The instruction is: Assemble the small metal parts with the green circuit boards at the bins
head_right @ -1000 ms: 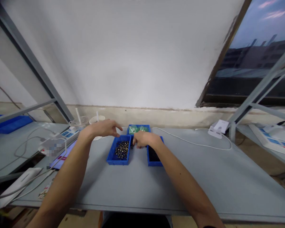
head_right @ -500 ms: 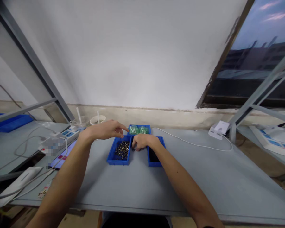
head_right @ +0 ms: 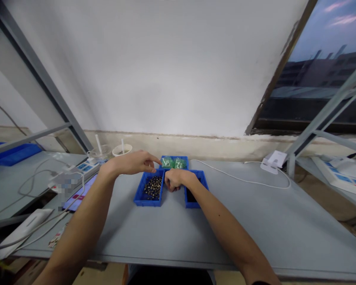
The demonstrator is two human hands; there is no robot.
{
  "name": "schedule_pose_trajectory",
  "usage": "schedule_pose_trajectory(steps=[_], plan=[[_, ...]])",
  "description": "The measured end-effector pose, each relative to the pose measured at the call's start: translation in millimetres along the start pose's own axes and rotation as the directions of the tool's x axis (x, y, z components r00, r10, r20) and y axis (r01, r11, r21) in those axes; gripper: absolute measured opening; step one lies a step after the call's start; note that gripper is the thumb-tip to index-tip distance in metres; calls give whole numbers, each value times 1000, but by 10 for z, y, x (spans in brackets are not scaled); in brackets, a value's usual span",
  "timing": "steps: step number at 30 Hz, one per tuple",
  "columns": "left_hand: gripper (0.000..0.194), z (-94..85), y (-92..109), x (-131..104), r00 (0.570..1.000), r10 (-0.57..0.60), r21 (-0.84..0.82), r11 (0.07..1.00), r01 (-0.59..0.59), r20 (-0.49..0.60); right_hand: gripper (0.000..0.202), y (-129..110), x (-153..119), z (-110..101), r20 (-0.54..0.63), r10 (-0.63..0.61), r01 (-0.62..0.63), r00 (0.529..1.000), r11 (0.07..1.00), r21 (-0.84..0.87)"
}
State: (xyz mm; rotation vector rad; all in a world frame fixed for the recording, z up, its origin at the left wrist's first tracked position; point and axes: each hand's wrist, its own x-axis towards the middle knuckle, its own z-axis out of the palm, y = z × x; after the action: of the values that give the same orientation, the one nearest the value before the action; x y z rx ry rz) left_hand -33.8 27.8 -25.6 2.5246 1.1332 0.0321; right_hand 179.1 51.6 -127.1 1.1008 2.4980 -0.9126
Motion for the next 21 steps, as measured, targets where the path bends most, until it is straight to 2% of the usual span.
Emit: schedule_pose_trajectory(steps=[4, 7, 10, 15, 21], plan=[[43, 5, 9, -6, 1000, 5, -1, 1000, -5, -10, 13, -36, -117, -103, 54, -33, 32, 998, 999, 21], [43, 10, 17, 4, 1000, 2, 7, 1000, -2, -31, 13, -45, -322, -265, 31, -161, 156, 986, 979, 132], [40, -3, 51, 12, 998, 14, 3, 1000, -14, -66, 14, -61, -585, -437, -148, -255, 285, 956, 929, 238], [34, -66, 206, -48, 989, 104, -52, 993, -110, -104, 15, -177, -954, -587, -402, -284, 409, 871, 871, 273], [29, -98, 439, -162, 975, 140, -49, 987, -151, -173, 15, -331, -1137, -607, -533, -249, 441, 809, 856, 269]])
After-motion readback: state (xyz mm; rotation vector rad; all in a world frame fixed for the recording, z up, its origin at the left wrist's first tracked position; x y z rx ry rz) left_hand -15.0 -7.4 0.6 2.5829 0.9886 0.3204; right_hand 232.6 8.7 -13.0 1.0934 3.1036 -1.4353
